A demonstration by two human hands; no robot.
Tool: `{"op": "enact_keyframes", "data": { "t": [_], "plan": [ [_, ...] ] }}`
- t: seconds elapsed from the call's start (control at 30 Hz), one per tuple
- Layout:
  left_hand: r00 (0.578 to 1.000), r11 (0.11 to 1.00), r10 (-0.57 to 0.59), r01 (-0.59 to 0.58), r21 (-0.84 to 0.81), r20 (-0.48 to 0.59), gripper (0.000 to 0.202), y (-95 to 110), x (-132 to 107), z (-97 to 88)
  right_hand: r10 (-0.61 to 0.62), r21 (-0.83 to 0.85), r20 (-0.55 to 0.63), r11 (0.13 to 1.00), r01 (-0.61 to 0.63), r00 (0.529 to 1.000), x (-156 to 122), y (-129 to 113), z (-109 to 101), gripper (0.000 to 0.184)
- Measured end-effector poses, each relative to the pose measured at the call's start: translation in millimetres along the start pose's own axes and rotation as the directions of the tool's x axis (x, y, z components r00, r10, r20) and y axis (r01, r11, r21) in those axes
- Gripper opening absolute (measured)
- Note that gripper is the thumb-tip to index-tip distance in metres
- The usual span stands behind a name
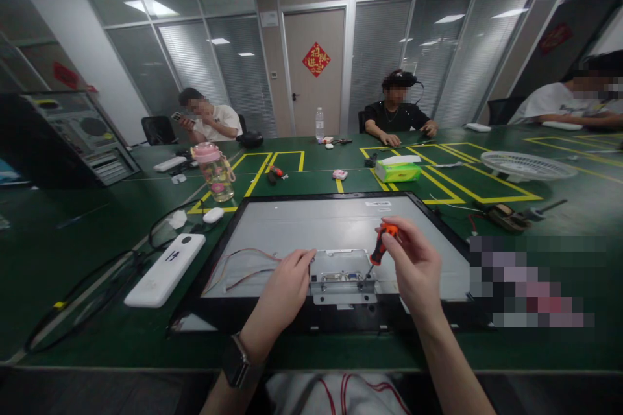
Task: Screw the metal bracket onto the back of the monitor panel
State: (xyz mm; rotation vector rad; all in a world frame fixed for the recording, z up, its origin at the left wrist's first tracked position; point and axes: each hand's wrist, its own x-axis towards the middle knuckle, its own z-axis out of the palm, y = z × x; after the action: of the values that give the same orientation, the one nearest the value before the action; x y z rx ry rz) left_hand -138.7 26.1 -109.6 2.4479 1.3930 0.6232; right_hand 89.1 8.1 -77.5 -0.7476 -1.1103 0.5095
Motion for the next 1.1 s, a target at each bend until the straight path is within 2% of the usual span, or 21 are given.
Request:
{"op": "enact_keyframes", "data": {
  "t": [0.1,0.2,0.33,0.57,0.67,0.77,0.83,1.0,1.1],
  "plan": [
    [1.000,1.000,0.006,-0.006,-0.006,-0.014,0.044,-1.1,-0.5,0.9,-0.041,-0.004,-0.009,0.999,0.041,0.999,0.8,-0.8,-0.8,0.011],
    [0.999,1.000,0.016,-0.017,-0.015,-0.035,0.044,-2.6,-1.0,2.6,0.014,0.095,0.047,0.995,-0.018,0.999,0.4,0.4,-3.5,0.007],
    [0.999,0.999,0.029,-0.030,-0.024,-0.046,0.044,-4.2,-1.2,4.4,0.116,0.180,0.139,0.974,-0.140,0.983,-1.6,-0.1,-2.9,0.020],
    [0.999,1.000,0.022,-0.023,-0.016,-0.044,0.045,-2.0,-1.4,2.4,0.124,0.260,0.141,0.953,-0.158,0.982,-0.6,-5.0,-0.2,0.027],
    [0.999,1.000,0.015,-0.016,-0.008,-0.040,0.045,-0.5,-1.5,1.0,0.094,0.159,0.075,0.982,-0.105,0.993,-0.8,-4.2,0.1,0.023],
    [0.999,1.000,0.013,-0.013,-0.001,-0.032,0.045,0.3,-1.3,0.4,-0.006,-0.024,0.014,1.000,0.006,1.000,-0.3,-4.1,1.7,0.015],
    [1.000,1.000,0.014,-0.014,0.000,-0.026,0.045,0.1,-1.0,0.6,-0.050,-0.080,0.001,0.996,0.050,0.999,-0.2,-4.0,2.3,0.013],
    [0.999,1.000,0.020,-0.020,-0.004,-0.034,0.045,-2.2,-0.9,2.5,0.072,-0.013,0.003,0.997,-0.072,0.997,-3.7,-1.7,0.3,0.025],
    [0.999,1.000,0.020,-0.020,-0.007,-0.039,0.044,-2.6,-1.2,2.8,0.050,-0.027,-0.025,0.998,-0.051,0.998,-3.4,-0.8,-0.5,0.018]
  ]
}}
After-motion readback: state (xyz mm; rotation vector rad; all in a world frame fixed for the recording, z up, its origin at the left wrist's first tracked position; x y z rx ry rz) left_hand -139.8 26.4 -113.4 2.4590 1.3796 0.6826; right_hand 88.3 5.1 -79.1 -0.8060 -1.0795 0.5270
